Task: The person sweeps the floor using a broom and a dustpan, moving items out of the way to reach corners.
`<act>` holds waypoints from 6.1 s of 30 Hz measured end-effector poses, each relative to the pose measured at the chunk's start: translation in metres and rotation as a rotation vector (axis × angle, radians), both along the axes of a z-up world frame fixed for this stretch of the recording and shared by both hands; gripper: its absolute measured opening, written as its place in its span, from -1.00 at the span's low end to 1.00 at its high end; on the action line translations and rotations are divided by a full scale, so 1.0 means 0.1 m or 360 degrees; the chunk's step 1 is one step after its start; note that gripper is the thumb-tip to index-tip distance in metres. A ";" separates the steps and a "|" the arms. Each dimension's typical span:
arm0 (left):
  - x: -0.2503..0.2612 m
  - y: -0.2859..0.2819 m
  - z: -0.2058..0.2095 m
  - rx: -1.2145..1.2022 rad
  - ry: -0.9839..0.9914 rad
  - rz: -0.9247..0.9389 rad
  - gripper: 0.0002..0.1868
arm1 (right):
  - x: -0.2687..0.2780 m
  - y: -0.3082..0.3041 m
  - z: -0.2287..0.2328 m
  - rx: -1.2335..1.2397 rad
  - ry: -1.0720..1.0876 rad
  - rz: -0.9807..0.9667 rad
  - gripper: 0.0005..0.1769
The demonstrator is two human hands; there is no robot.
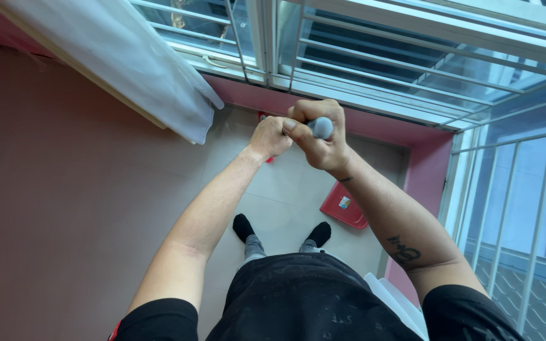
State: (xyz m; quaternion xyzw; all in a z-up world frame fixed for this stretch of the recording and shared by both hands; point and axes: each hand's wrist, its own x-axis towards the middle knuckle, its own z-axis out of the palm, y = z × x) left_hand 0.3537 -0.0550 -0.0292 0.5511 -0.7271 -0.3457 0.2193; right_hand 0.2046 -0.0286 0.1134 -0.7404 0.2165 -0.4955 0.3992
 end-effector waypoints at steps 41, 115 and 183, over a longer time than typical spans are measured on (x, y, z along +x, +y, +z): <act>-0.35 0.59 -0.04 0.0050 -0.0032 -0.0456 -0.50 | -0.92 1.02 0.31 0.0392 -0.0069 -0.0064 -0.63; -1.85 0.97 -0.09 -0.0137 0.0164 -0.0661 -0.62 | -2.43 1.49 0.47 0.0476 -0.0163 0.0019 -0.65; -3.05 1.38 0.16 0.0172 0.0208 -0.0631 -0.72 | -3.04 1.85 0.69 0.0445 -0.0005 -0.0353 -0.62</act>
